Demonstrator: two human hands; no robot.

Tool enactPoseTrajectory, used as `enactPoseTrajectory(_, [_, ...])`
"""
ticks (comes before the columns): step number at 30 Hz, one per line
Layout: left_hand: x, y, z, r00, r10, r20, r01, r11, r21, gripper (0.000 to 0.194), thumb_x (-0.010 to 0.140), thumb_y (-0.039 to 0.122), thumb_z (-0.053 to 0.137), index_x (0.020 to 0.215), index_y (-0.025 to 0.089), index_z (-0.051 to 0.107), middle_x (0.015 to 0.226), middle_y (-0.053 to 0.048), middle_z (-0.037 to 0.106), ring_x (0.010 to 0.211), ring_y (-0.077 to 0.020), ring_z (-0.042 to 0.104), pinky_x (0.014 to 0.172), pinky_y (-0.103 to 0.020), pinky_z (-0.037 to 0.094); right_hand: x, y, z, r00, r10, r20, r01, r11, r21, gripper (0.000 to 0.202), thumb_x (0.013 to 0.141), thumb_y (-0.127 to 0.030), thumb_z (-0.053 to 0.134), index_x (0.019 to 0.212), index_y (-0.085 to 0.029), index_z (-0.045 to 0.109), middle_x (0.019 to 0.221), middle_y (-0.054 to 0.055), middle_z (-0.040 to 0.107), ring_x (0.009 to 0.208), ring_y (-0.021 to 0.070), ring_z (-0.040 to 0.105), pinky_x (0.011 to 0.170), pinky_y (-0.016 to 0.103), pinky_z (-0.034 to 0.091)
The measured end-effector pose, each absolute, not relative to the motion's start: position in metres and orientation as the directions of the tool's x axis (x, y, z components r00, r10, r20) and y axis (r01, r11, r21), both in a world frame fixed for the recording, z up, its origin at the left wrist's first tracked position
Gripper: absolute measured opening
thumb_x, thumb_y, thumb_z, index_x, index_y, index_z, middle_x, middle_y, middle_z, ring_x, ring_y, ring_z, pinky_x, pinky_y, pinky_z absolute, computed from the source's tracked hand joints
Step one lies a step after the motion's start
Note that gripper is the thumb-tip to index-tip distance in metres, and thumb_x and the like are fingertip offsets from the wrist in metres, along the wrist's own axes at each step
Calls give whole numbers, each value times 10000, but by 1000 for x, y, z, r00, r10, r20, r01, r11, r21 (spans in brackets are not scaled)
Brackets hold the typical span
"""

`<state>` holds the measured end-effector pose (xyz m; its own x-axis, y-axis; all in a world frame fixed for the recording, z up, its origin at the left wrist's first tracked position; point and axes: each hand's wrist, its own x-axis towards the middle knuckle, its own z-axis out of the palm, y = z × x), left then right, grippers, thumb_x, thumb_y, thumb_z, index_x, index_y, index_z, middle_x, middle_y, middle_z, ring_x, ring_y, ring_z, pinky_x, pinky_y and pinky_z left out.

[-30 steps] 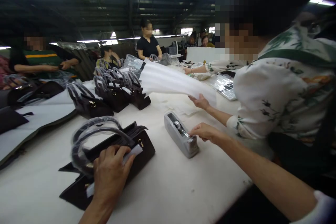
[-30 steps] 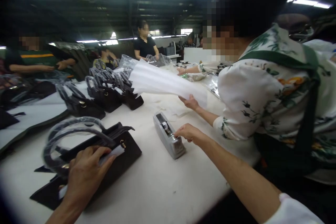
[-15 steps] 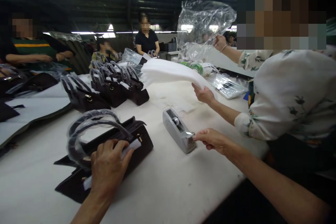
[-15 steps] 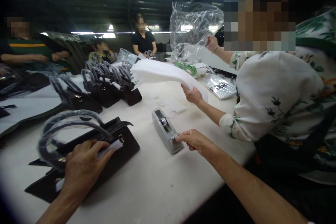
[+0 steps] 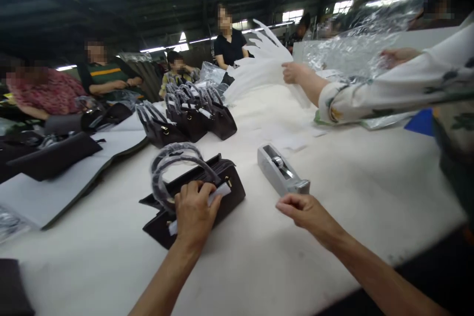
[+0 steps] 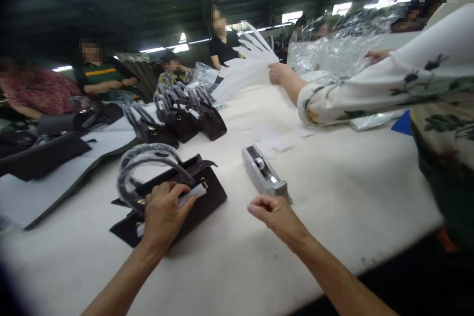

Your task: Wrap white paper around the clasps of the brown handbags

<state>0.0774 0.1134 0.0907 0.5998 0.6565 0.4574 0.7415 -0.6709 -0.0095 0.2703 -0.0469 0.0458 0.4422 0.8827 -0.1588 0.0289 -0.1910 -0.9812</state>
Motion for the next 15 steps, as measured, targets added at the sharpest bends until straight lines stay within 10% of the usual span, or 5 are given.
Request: enactPoseTrajectory(15, [77, 111, 90, 586, 677, 445, 748, -663, 25, 123, 749, 324, 584, 840, 242, 594, 918, -45, 541, 852, -236, 461, 705, -352, 331, 214, 54, 39, 298, 949, 99, 12, 100, -995, 239, 711, -381, 601, 662, -148, 610, 536, -51, 403, 520, 76, 327, 491, 210, 265])
